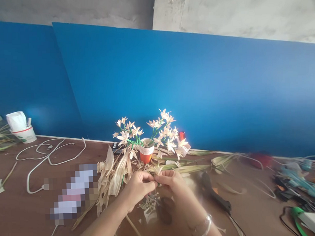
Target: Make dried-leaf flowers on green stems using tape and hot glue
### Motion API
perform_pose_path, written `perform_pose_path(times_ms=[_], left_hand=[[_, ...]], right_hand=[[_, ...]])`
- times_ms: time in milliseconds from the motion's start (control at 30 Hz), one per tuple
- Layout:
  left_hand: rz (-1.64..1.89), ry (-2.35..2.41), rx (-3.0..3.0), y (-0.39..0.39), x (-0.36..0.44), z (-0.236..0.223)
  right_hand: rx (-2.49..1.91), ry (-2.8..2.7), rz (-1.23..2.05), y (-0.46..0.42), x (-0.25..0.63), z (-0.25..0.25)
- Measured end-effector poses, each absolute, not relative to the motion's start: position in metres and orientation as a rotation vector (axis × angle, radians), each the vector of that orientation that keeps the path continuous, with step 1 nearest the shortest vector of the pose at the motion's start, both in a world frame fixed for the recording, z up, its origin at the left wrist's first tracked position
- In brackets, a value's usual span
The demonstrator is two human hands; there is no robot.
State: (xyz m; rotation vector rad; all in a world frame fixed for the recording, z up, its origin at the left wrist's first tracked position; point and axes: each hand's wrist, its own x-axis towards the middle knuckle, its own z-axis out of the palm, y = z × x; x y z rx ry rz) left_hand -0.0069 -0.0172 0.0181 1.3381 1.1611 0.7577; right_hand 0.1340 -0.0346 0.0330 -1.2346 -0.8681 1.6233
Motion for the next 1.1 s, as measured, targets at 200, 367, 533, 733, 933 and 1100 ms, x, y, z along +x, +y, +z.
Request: perform_pose_path(times_ms=[200,367,533,733,933,1100], left_hand=[[0.744,1.092,1.275,-0.014,-0.008,0.022],[0.712,1.029,1.286,-0.012,-0.01,0.022],[0.71,0.941,1.271,-0.01,-0.013,0.02],[0.698,0.838,1.282,-0.008,-0.017,0.018],[0.696,0.781,1.105,-0.011,-0.016,0.025],[0.694,0.692,0.985,-0.013,-0.016,0.027]], right_hand=[[-1.234,-0.866,1.659,-0.033,0.133,0.032],[-1.223,-0.902,1.658,-0.032,0.134,0.029],[-1.2,-0.935,1.662,-0.031,0.137,0.028],[-1.126,-0.894,1.712,-0.03,0.139,0.024],[-0.876,-0.878,1.826,-0.028,0.141,0.014],[-0.717,-0.932,1.894,-0.024,0.147,0.002]])
